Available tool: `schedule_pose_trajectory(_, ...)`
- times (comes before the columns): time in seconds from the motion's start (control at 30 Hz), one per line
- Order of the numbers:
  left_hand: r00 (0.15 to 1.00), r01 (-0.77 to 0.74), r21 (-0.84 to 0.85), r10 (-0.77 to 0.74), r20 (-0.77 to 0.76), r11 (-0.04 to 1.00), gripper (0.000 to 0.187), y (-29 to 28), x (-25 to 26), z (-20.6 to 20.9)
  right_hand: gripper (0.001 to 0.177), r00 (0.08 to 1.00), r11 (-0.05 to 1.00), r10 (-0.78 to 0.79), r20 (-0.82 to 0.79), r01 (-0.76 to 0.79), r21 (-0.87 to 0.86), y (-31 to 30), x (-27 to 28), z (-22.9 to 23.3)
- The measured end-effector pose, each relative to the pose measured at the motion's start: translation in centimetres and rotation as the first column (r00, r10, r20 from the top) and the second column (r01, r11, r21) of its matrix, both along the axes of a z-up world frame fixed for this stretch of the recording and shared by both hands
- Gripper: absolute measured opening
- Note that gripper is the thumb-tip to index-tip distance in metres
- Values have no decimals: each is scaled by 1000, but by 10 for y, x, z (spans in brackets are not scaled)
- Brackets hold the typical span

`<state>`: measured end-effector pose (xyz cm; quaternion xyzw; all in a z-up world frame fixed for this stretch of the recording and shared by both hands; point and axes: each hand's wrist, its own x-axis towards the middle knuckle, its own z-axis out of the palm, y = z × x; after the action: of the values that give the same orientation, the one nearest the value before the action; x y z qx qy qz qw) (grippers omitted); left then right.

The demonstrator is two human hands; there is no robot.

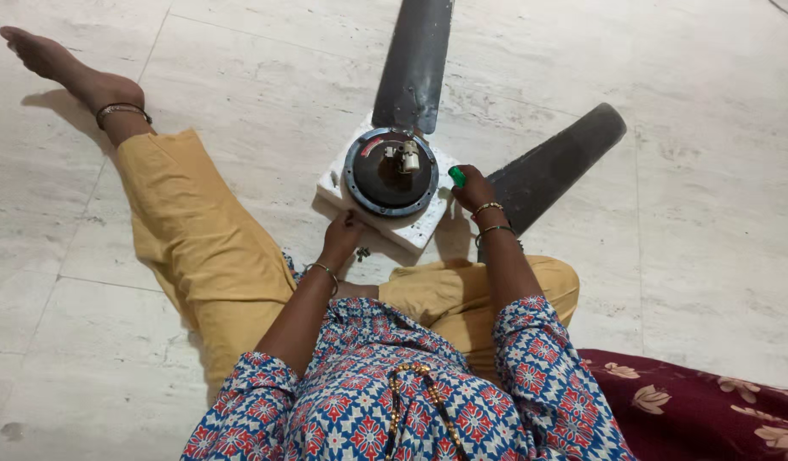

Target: The person sits on the floor and uses a green screwdriver to loosen and remove screws from the ceiling fan motor housing. They carefully manipulate the tool to detach the fan blades from the central motor unit.

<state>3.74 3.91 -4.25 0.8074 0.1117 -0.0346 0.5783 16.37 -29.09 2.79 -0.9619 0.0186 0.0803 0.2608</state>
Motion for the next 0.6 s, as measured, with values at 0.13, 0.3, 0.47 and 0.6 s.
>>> schedule_pose_trajectory(0.13,990,-51,-258,15,-138,965,58,0,2,7,50,1000,999,21,9,-21,47,-1,0,9)
schedule_pose_trajectory(0.3,980,-106,-213,66,-187,971,59,-1,15,9,49,992,989,116,-39,-119,-85,-8,-4,12)
schedule_pose_trajectory(0.47,976,-179,-420,107,-190,890,63,7,41,-1,58,982,978,187,22,-184,-103,-10,-10,7)
schedule_pose_trajectory(0.6,989,-138,-427,105,-101,894,31,18,60,-4,58,982,980,188,30,-185,-72,-3,-19,13)
